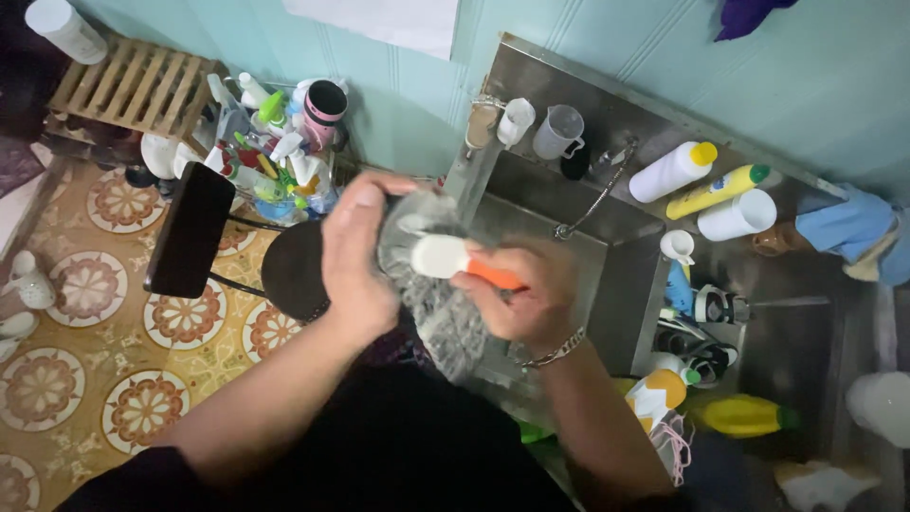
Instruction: Cleaning and scrubbing the sole of a pair of slide sandals in a sink.
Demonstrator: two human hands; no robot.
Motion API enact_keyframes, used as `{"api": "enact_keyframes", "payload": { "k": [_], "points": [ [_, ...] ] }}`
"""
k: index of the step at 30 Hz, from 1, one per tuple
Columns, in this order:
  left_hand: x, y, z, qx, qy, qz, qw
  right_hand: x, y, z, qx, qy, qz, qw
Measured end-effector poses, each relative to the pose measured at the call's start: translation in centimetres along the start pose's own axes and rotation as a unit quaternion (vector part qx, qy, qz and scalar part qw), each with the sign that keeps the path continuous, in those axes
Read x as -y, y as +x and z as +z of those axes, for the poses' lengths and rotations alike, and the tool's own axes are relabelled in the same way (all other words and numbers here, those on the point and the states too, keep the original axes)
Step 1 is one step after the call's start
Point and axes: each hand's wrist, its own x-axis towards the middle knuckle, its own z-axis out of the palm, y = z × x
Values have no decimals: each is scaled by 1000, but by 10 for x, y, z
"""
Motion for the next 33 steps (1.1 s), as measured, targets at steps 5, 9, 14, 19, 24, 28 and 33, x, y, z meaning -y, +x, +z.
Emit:
{"api": "enact_keyframes", "payload": {
  "k": [5,9,14,19,24,28,33],
  "points": [
    [9,1,-1,2,77,37,996,22,14,4,-13,8,18,1000],
    [5,0,-4,3,70,30,997,0,-9,3,-17,-16,-20,1000],
    [6,0,0,23,78,24,996,-3,-13,3,-31,-32,31,999],
    [8,-1,-5,28,27,-13,999,-4,-25,5,-34,6,35,999],
    [13,4,2,29,42,-29,998,-4,-28,8,-38,-70,61,995],
    [19,12,1,46,59,-15,997,-20,-52,13,-40,37,72,996],
    [46,13,12,44,89,-52,994,-35,-64,11,-31,65,193,979]
  ]
}}
